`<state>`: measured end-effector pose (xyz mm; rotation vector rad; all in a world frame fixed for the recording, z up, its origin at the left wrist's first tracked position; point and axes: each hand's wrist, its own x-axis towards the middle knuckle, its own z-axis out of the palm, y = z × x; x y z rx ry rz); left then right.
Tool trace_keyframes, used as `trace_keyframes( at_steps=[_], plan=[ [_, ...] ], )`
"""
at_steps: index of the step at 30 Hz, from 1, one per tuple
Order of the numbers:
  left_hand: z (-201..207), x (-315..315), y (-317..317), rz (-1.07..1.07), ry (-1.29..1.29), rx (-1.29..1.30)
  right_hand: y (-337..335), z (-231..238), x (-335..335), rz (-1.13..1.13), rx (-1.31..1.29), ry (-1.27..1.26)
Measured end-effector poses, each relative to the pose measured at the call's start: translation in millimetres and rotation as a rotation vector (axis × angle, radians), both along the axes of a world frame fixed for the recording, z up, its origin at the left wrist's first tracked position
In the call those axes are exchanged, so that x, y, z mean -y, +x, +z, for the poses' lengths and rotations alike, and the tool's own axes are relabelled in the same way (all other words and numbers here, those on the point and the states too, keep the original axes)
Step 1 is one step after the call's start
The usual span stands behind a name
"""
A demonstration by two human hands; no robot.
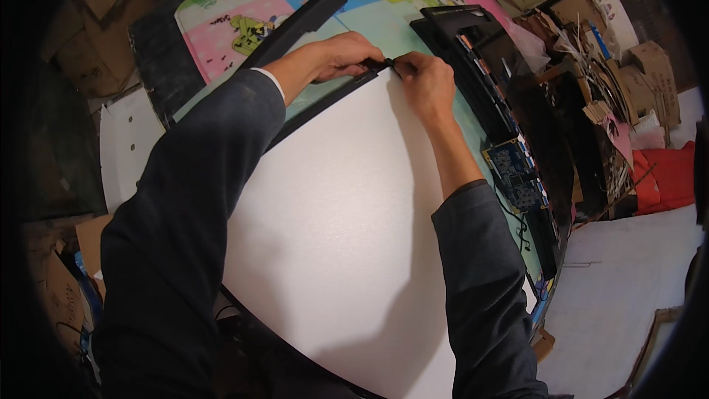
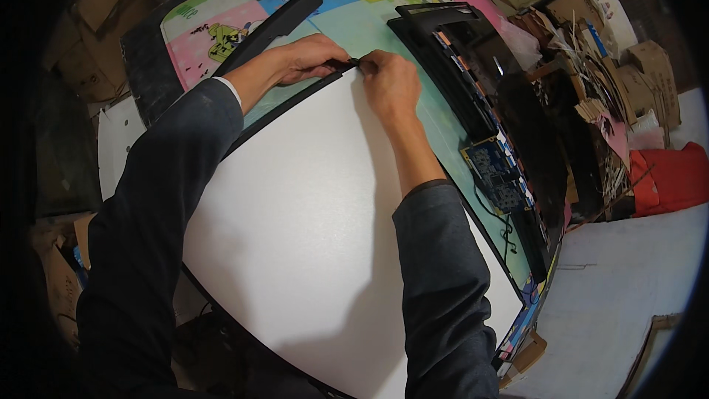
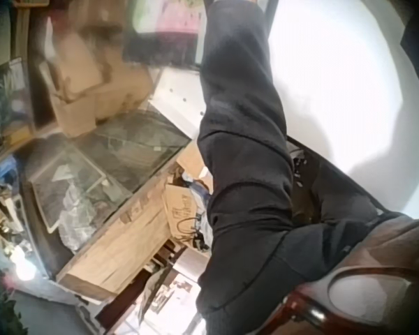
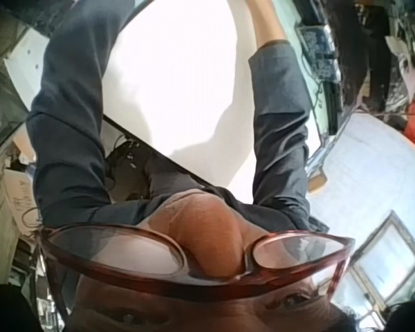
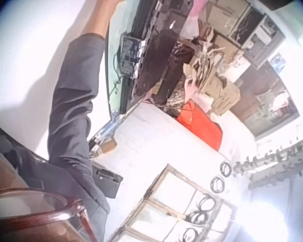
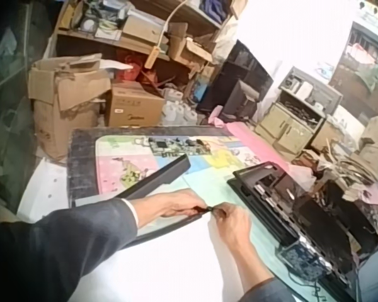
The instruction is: The person attaches a black plastic bezel to the edges of a white monitor panel, pressing it into place along the top, sides, and bottom. The person works on the floor in a cluttered room with cardboard boxes and electronic parts nearby.
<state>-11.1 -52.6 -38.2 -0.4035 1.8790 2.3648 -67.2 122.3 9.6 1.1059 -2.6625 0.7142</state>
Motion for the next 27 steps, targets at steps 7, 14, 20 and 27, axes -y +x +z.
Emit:
trace_keyframes(
  at_steps=[7, 14, 20, 27],
  plan=[
    [2, -3, 1, 0.022, 0.026, -0.01, -4, -1, -1, 0.029, -0.042, 0.051],
    [0, -1, 0, -0.001, 0.06, -0.032, -7, -9, -4, 0.149, -0.267, 0.046],
    [-7, 4, -3, 0.012, 0.068, -0.03, -2, -8, -3, 0.198, -0.302, 0.045],
    [-1, -2, 0, 0.004, 0.038, -0.034, 1, -11, -5, 0.152, -0.332, 0.079]
  ],
)
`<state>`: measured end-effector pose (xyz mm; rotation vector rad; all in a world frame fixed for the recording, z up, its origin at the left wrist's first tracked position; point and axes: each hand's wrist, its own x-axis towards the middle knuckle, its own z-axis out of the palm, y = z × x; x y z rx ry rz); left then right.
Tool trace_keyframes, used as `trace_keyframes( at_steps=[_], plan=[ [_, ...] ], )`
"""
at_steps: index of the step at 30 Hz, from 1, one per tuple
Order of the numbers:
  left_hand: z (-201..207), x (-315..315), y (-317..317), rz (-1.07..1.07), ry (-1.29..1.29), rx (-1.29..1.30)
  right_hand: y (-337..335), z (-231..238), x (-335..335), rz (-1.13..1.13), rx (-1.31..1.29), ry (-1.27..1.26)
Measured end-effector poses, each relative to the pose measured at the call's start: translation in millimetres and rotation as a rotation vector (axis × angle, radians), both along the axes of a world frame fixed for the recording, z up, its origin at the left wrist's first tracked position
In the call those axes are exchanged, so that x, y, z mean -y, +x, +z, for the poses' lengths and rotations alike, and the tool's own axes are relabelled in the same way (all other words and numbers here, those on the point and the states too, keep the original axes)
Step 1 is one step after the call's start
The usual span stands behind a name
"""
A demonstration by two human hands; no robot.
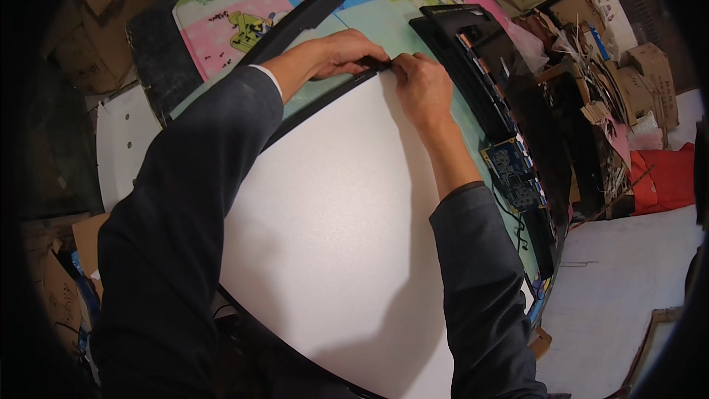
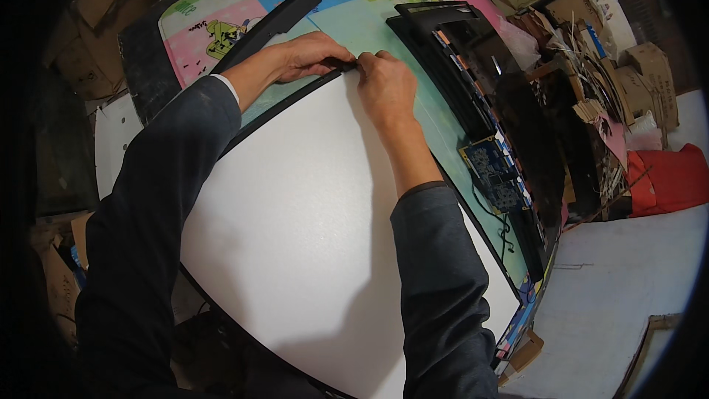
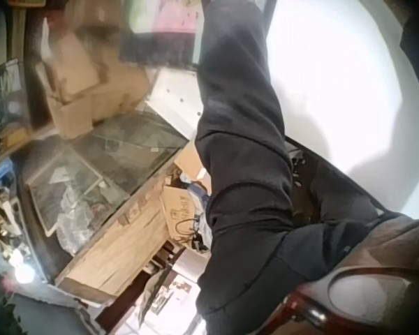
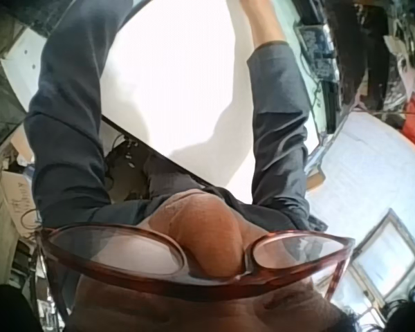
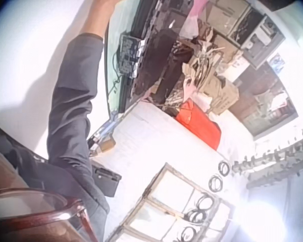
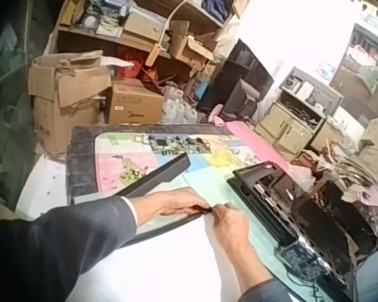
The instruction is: The person attaches a black plastic bezel to the edges of a white monitor panel, pressing it into place along the top, sides, and bottom. The person works on the floor in a cluttered room with cardboard boxes and electronic parts nearby.
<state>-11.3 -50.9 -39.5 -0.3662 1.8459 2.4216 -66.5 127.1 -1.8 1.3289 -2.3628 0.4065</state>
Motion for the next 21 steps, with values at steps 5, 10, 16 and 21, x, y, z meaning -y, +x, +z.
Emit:
trace_keyframes(
  at_steps=[5, 10, 16, 21],
  plan=[
    [7, -3, 3, 0.009, -0.051, 0.015, -2, 3, -1, -0.04, 0.19, -0.086],
    [10, -5, 9, 0.018, -0.084, -0.006, 1, 8, 3, -0.148, 0.357, -0.074],
    [5, -5, 5, 0.051, -0.065, -0.011, -7, 5, 3, -0.115, 0.399, -0.11],
    [5, -5, 5, 0.05, -0.048, -0.016, -15, 4, 0, -0.028, 0.361, -0.054]
  ],
)
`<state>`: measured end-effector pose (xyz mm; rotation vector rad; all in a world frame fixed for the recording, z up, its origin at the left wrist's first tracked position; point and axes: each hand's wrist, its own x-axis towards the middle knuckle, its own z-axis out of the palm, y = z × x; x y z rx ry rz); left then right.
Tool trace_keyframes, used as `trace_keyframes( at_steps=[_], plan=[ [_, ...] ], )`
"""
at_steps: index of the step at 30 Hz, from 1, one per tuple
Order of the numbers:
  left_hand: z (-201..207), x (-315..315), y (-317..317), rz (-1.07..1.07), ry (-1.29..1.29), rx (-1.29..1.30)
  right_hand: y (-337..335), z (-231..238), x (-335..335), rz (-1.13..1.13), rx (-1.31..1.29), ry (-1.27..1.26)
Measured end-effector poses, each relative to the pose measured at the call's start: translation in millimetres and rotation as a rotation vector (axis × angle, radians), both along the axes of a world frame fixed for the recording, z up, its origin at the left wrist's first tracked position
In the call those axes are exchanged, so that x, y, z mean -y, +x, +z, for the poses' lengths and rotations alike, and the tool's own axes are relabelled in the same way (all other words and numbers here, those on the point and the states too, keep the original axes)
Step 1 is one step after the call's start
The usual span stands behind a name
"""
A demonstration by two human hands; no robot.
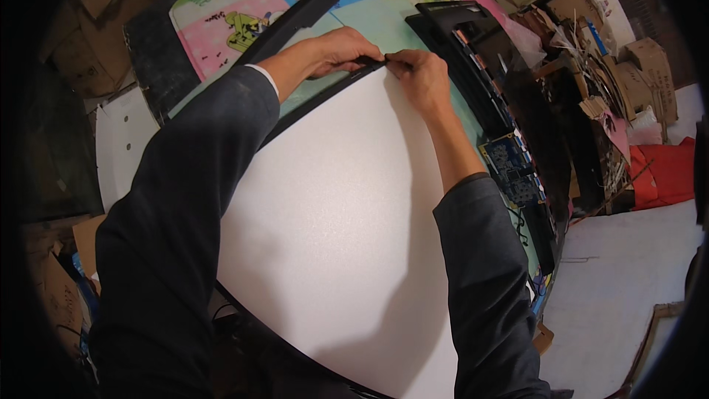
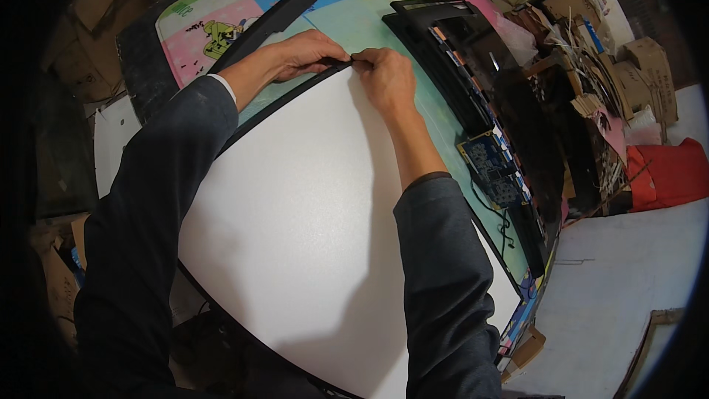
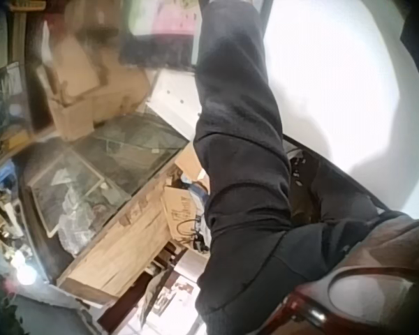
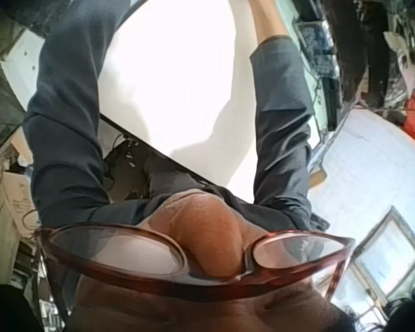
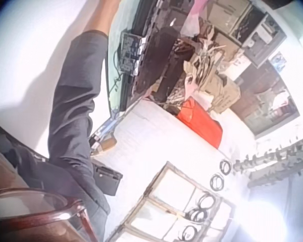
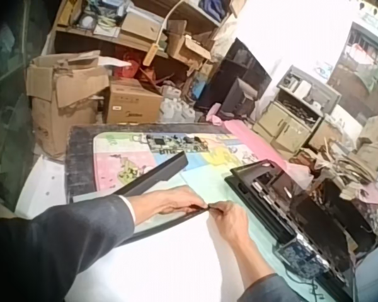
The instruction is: The person attaches a black plastic bezel to the edges of a white monitor panel, pressing it into place along the top, sides, and bottom. The person works on the floor in a cluttered room with cardboard boxes and electronic parts nearby.
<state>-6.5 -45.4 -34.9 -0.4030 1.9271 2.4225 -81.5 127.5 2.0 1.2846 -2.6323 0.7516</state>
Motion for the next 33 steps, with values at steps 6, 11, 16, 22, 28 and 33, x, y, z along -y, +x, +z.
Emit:
trace_keyframes(
  at_steps=[6, 11, 16, 22, 28, 33],
  plan=[
    [2, 2, 3, -0.002, 0.013, 0.011, -3, 1, 6, -0.109, 0.379, -0.11],
    [-5, 3, -5, -0.037, 0.032, -0.008, -15, 4, 11, -0.258, 0.843, -0.194],
    [-8, 10, -5, -0.059, 0.021, 0.01, -20, 21, 17, -0.294, 0.908, 0.01],
    [-7, 6, -7, -0.085, 0.072, -0.026, -50, -7, 14, -0.222, 1.07, -0.098],
    [9, 2, 6, -0.107, 0.01, -0.026, -46, -7, 17, -0.26, 1.032, -0.124],
    [-1, 4, 0, -0.085, -0.079, -0.02, -29, 5, 20, -0.293, 1.069, -0.162]
  ],
)
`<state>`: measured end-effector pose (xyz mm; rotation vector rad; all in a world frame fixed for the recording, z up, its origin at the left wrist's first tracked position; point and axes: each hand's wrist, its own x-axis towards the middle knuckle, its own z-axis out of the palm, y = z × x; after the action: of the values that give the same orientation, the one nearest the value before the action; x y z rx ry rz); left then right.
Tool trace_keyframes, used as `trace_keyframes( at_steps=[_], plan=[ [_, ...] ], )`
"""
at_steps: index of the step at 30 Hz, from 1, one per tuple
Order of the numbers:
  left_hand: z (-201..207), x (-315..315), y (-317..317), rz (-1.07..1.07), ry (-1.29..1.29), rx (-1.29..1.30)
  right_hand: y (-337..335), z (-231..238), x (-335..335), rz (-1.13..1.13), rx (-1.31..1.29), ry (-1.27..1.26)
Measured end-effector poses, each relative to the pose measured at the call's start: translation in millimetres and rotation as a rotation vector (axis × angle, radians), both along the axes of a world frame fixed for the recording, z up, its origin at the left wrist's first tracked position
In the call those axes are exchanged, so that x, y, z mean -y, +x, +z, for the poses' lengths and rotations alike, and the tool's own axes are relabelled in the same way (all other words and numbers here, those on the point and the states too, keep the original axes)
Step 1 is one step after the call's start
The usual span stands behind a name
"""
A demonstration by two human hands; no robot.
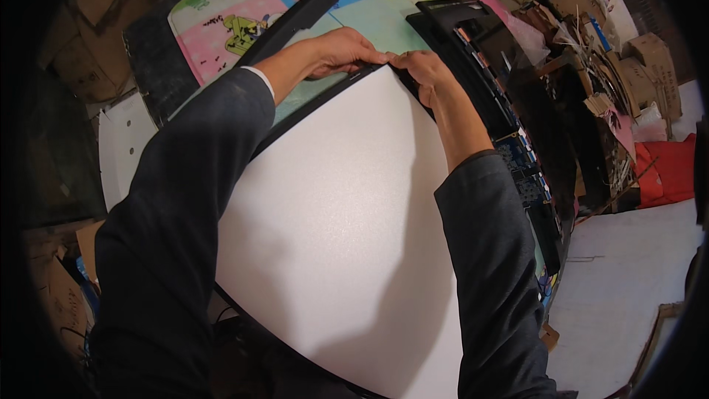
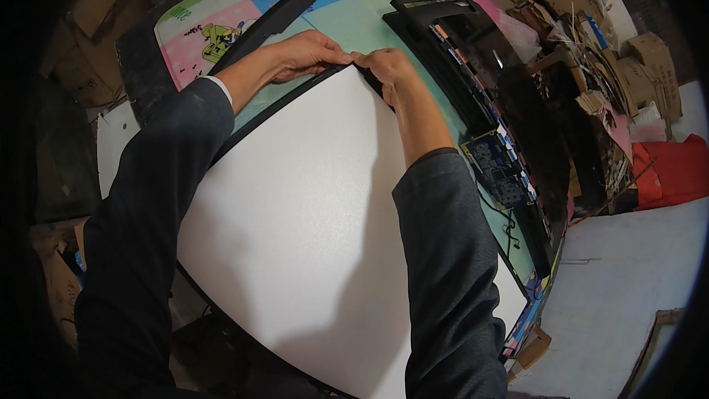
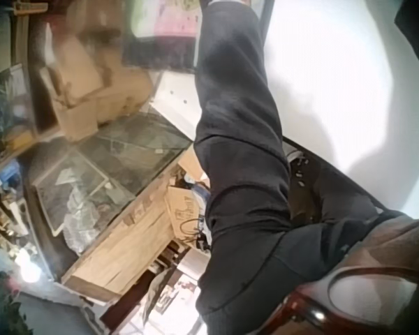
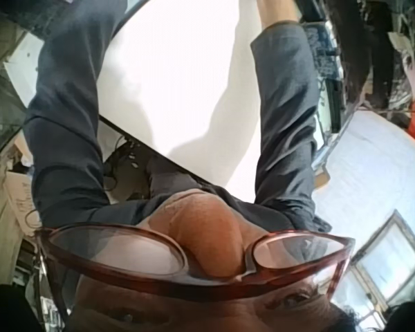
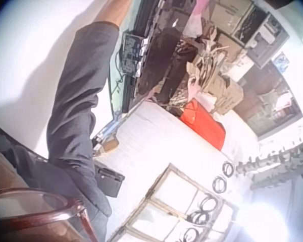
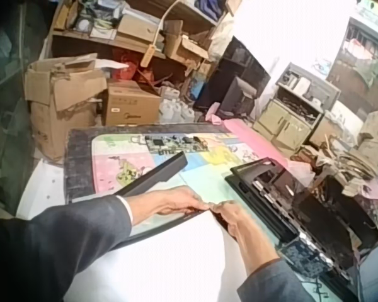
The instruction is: The person attaches a black plastic bezel to the edges of a white monitor panel, pressing it into place along the top, sides, and bottom. The person works on the floor in a cluttered room with cardboard boxes and electronic parts nearby.
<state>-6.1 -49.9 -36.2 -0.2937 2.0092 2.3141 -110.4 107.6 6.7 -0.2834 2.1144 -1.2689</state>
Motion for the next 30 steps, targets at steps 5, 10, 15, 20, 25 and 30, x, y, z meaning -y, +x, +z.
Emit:
trace_keyframes(
  at_steps=[5, 10, 15, 20, 25, 30],
  plan=[
    [-1, -4, -2, 0.038, -0.023, 0.004, 4, 2, -1, -0.019, -0.006, -0.022],
    [-1, -4, -3, 0.027, 0.028, -0.007, -9, -10, -1, -0.056, -0.036, 0.005],
    [-1, -2, -2, 0.036, -0.025, 0.03, 6, -4, -7, 0.029, -0.13, -0.051],
    [-7, 2, -8, 0.028, 0.055, 0.02, 13, 5, -17, 0.268, -0.406, -0.144],
    [-13, 8, -10, 0.0, 0.141, 0.003, 10, 11, -19, 0.532, -0.959, 0.083],
    [-10, 3, -8, 0.016, 0.146, -0.01, 23, 9, -20, 0.539, -1.319, 0.143]
  ],
)
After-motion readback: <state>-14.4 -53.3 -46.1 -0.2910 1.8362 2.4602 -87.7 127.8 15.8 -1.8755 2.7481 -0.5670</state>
